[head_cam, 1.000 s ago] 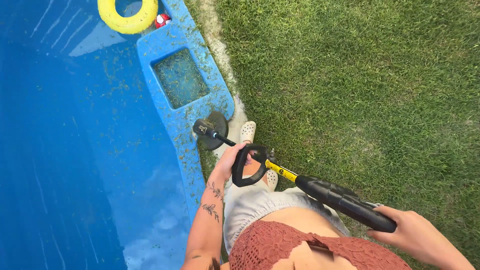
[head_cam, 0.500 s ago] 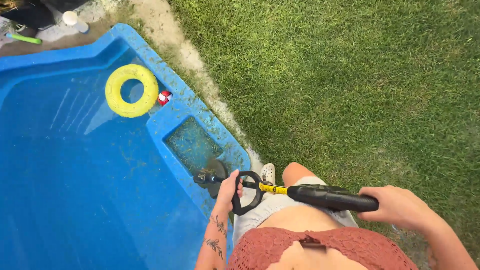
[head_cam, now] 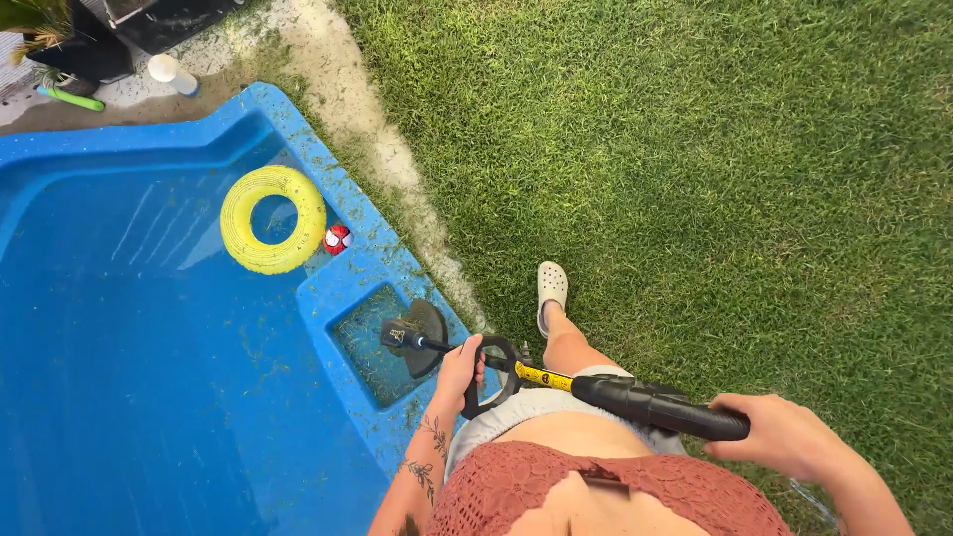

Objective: Using a string trimmer to edge the grass around a swimming pool and along a wall.

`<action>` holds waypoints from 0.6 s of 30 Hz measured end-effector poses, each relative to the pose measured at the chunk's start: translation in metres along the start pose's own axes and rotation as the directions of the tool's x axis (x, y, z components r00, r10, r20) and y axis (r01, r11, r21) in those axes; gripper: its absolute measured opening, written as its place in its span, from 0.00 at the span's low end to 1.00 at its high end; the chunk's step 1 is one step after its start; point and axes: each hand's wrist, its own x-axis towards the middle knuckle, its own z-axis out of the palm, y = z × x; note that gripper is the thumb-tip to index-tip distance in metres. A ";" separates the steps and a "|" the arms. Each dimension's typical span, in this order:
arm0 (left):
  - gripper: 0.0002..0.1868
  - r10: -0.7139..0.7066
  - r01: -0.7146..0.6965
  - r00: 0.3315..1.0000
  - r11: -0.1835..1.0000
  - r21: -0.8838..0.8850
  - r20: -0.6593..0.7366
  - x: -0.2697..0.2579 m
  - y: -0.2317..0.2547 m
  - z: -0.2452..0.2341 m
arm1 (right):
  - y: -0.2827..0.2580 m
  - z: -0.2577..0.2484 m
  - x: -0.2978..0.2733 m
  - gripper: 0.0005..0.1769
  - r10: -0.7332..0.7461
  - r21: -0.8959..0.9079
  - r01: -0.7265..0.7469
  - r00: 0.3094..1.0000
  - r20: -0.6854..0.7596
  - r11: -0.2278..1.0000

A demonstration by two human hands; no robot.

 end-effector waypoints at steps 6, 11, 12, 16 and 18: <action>0.22 0.031 -0.032 0.999 0.999 -0.032 -0.038 0.049 0.133 0.030 | -0.003 -0.138 0.077 0.19 -0.116 -0.100 0.104 0.986 -0.123 0.990; 0.22 0.075 -0.078 0.987 0.997 -0.014 -0.141 0.061 0.223 0.059 | 0.007 -0.213 0.140 0.13 -0.285 -0.129 0.271 0.953 -0.102 0.954; 0.22 0.130 -0.125 0.975 0.991 0.039 -0.179 0.069 0.254 0.055 | -0.005 -0.235 0.160 0.14 -0.326 -0.105 0.315 0.940 -0.104 0.943; 0.25 0.164 -0.155 0.968 0.986 0.062 -0.189 0.106 0.314 0.055 | 0.007 -0.269 0.255 0.15 -0.331 -0.136 0.319 0.941 -0.076 0.938; 0.24 0.200 -0.174 0.966 0.972 0.161 -0.166 0.132 0.353 0.055 | 0.016 -0.287 0.321 0.20 -0.288 -0.083 0.284 0.956 -0.052 0.955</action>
